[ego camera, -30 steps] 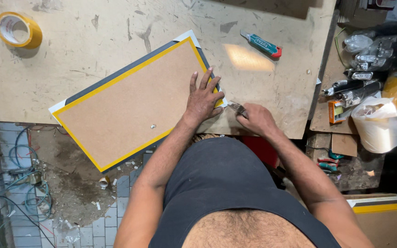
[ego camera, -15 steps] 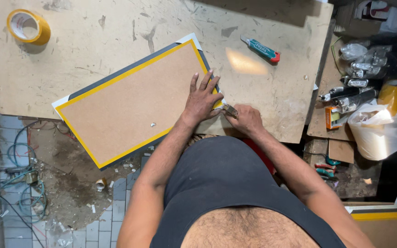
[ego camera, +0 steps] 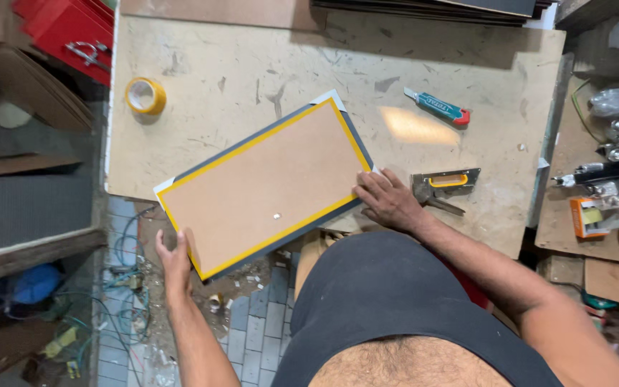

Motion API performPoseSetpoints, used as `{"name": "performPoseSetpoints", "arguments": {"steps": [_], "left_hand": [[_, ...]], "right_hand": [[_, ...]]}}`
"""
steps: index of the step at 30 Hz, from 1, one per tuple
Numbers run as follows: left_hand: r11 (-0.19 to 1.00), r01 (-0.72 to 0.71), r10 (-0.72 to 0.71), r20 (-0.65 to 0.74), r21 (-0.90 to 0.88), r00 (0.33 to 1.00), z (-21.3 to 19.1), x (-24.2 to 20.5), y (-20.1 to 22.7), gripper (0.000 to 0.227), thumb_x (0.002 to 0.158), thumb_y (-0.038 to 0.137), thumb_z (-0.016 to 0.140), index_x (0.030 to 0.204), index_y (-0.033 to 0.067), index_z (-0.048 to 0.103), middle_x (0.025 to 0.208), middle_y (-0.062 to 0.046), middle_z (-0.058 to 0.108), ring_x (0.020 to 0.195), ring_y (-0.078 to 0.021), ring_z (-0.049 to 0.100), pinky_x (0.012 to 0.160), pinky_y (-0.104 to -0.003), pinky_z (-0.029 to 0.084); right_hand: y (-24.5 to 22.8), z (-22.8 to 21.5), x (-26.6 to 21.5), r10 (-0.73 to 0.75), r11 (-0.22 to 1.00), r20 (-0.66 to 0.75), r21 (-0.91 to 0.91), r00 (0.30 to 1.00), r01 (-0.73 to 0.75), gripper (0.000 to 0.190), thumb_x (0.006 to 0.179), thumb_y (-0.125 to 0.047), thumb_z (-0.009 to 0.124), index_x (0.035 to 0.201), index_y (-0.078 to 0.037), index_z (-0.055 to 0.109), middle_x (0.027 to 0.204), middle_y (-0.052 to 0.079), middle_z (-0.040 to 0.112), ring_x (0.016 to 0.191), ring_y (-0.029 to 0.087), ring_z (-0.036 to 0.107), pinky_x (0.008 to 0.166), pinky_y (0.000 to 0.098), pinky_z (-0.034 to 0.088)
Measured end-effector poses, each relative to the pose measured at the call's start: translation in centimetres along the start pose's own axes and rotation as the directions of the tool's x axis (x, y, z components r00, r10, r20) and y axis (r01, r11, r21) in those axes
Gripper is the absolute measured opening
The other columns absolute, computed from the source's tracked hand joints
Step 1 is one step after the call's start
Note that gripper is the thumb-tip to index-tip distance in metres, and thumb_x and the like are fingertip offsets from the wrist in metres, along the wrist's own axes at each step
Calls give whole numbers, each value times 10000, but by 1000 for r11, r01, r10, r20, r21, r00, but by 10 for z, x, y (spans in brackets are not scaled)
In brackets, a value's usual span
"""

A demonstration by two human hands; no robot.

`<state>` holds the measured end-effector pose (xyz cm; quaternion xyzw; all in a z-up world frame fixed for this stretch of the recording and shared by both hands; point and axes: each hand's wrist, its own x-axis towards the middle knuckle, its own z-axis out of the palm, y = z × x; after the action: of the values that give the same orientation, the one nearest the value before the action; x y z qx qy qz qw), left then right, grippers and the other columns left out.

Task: The person applies yellow tape to the edges of rectangular frames on a workbench. They use a utility knife to cut the tape and a small metal tool to press it down, repeating the process on multiple frames.

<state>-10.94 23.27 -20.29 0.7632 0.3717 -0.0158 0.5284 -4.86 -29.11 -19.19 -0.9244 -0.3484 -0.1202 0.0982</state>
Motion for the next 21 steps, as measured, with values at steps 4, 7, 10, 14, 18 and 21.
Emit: {"name": "performPoseSetpoints", "arguments": {"steps": [4, 7, 10, 14, 18, 21], "left_hand": [[914, -376, 371, -65, -152, 926, -51, -85, 29, 348, 1160, 332, 620, 1218, 1, 531, 1121, -151, 568, 1046, -208, 524, 909, -356, 443], [803, -594, 568, 236, 50, 788, -98, -134, 64, 283, 1037, 298, 559, 1109, 29, 605, 1107, -128, 645, 1028, -188, 629, 986, -316, 492], [862, -482, 310, 593, 153, 743, -108, -133, 102, 430, 870, 207, 695, 1217, -43, 651, 1265, -219, 692, 1165, -274, 673, 1006, -397, 490], [548, -730, 557, 472, 408, 683, -30, -154, 129, 419, 852, 248, 719, 1164, -22, 645, 1233, -190, 700, 1130, -268, 682, 979, -397, 503], [328, -815, 608, 554, 477, 569, 22, -189, 195, 414, 834, 289, 744, 1111, -1, 639, 1201, -162, 709, 1096, -262, 692, 952, -397, 515], [156, -880, 631, 640, 449, 438, 55, -186, 252, 414, 821, 319, 762, 1072, 15, 634, 1178, -141, 716, 1070, -257, 699, 932, -398, 525]], "right_hand": [[6, 0, 1, 66, 951, 178, 287, 982, -116, 556, 747, -212, 815, 1243, -106, 586, 1240, 161, 569, 1236, 345, 535, 1110, 475, 442], [17, 4, 13, 151, 829, -23, 548, 988, -114, 612, 664, -96, 803, 1232, -87, 574, 1343, 172, 590, 1288, 359, 570, 1059, 429, 498], [29, 11, 36, 142, 720, -103, 693, 984, -32, 702, 676, -38, 817, 1335, -98, 584, 1379, 162, 630, 1264, 360, 609, 1053, 453, 510], [54, 20, 48, 185, 832, -41, 538, 982, -135, 736, 648, -58, 789, 1358, -136, 609, 1320, 157, 659, 1192, 355, 627, 1007, 468, 496], [122, 11, 9, 364, 917, -133, 225, 922, -329, 651, 760, -233, 811, 1349, -60, 595, 1243, 220, 634, 1106, 382, 615, 945, 506, 478], [229, -9, -41, 710, 703, -118, 81, 694, -706, 634, 852, -377, 810, 1305, 14, 602, 1267, 192, 613, 1128, 371, 587, 983, 507, 454]]}}
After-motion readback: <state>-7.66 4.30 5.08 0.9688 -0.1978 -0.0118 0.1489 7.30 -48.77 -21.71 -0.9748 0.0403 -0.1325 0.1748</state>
